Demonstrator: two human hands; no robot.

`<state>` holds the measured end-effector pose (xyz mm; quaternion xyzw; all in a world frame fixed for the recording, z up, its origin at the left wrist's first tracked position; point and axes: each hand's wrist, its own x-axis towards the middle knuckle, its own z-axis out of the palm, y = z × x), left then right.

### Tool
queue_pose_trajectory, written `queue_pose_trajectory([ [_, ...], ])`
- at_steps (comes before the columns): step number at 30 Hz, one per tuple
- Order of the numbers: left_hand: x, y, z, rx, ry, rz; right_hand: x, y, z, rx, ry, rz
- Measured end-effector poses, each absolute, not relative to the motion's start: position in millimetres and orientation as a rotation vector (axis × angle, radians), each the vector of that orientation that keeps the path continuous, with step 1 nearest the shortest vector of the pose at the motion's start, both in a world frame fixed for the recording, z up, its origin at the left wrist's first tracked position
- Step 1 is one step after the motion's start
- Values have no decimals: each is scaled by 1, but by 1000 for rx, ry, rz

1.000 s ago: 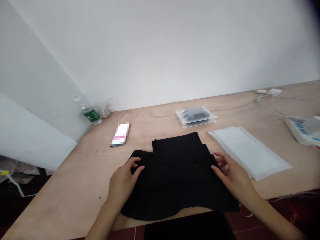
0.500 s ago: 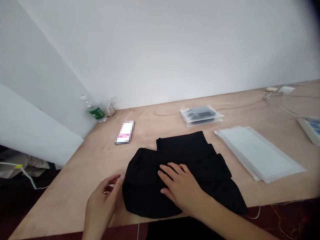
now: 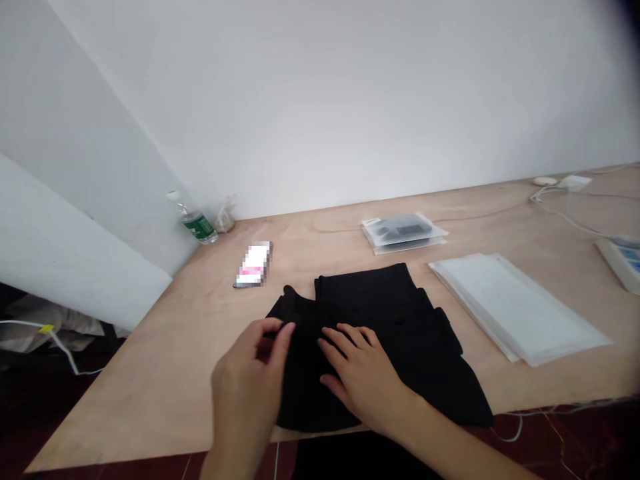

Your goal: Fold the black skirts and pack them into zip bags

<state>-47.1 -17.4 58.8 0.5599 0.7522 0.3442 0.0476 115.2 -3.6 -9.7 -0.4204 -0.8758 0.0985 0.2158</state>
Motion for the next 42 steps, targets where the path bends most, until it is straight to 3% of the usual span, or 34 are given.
queue_pose_trajectory([
  [5,14,-15,39,2382,1769,1161,143,0,1,-1357,-1893,576],
  [10,37,-23,12,2496,1483,1045,167,12,-1,-1514,-1636,834],
  [13,28,-29,7,2426,1497,1095,168,17,-5,-1553,-1717,736],
  [16,10,-32,8,2155,1893,1157,167,16,-8,-1590,-1807,495],
  [19,1,-27,6,1844,2217,875,165,13,-12,-1613,-1902,267],
  [22,4,-17,3,1706,2190,714,164,11,-13,-1593,-1984,196],
  [30,9,-7,19,1370,2210,1310,182,-3,-2,-1507,-1947,136],
  [33,18,-9,15,1714,2025,1490,186,-3,-4,-1580,-1892,282],
  [37,30,-14,0,2405,1535,1221,189,1,-5,-1656,-1704,538],
  [42,24,-24,-12,2457,1589,1153,188,3,-5,-1671,-1685,564],
])
